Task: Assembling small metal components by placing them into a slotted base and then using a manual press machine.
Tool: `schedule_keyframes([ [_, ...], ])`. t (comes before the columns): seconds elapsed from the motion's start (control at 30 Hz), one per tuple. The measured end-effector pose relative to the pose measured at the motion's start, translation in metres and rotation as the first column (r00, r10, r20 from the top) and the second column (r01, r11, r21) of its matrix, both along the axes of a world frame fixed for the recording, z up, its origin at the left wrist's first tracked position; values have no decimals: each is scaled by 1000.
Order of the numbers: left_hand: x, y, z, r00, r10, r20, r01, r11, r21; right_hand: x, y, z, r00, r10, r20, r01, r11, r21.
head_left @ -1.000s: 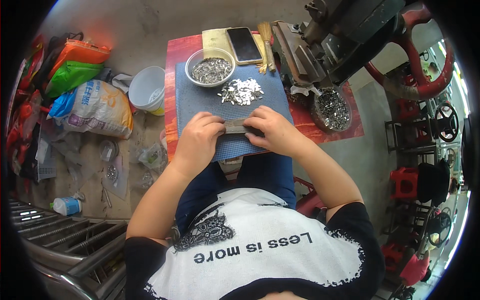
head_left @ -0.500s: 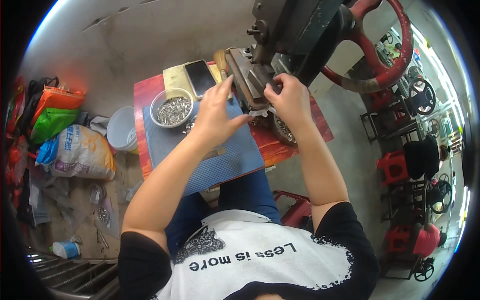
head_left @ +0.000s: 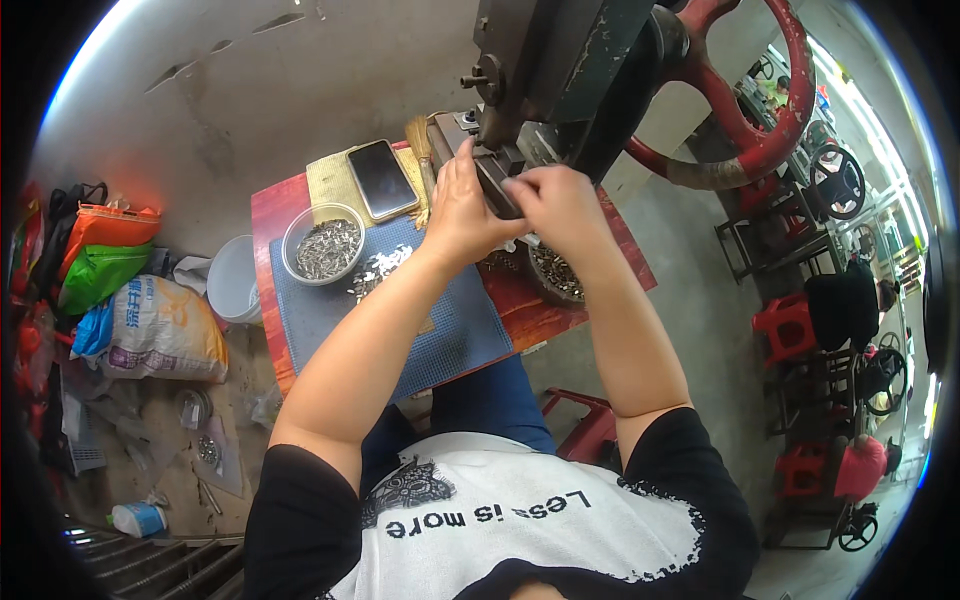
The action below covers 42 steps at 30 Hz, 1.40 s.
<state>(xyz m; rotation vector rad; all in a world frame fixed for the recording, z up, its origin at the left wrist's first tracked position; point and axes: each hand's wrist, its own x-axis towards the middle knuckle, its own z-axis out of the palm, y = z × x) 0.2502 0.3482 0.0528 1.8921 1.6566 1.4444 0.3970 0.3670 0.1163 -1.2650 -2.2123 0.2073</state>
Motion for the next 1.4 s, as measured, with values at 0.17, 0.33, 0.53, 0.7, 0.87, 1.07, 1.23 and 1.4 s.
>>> schedule_keyframes([
  [0.17,4,-2,-2,1000,-9,30,9,1000,13,18,41,-26,989,-39,-143,37,999,-17],
  [0.33,3,-1,-3,1000,0,27,0,1000,-21,13,60,-40,996,-89,6,89,985,-146],
  [0.53,-1,-4,-5,999,16,36,-16,1000,-19,55,42,-7,863,-247,-441,470,715,518],
  [0.7,10,-4,3,997,4,76,2,997,-77,167,80,27,672,-323,-666,716,512,475],
  [0.87,1,5,-2,999,28,29,-26,998,-54,192,77,56,718,-480,-504,690,585,426],
  [1.07,-25,60,-13,989,-74,130,82,995,-56,207,72,169,802,-517,-299,591,614,524],
  [1.23,-29,69,-10,994,-83,78,92,988,-124,212,86,174,755,-172,-633,382,900,211],
  [1.4,-32,68,-10,993,-84,80,94,988,-125,174,81,80,637,26,-771,581,641,502],
])
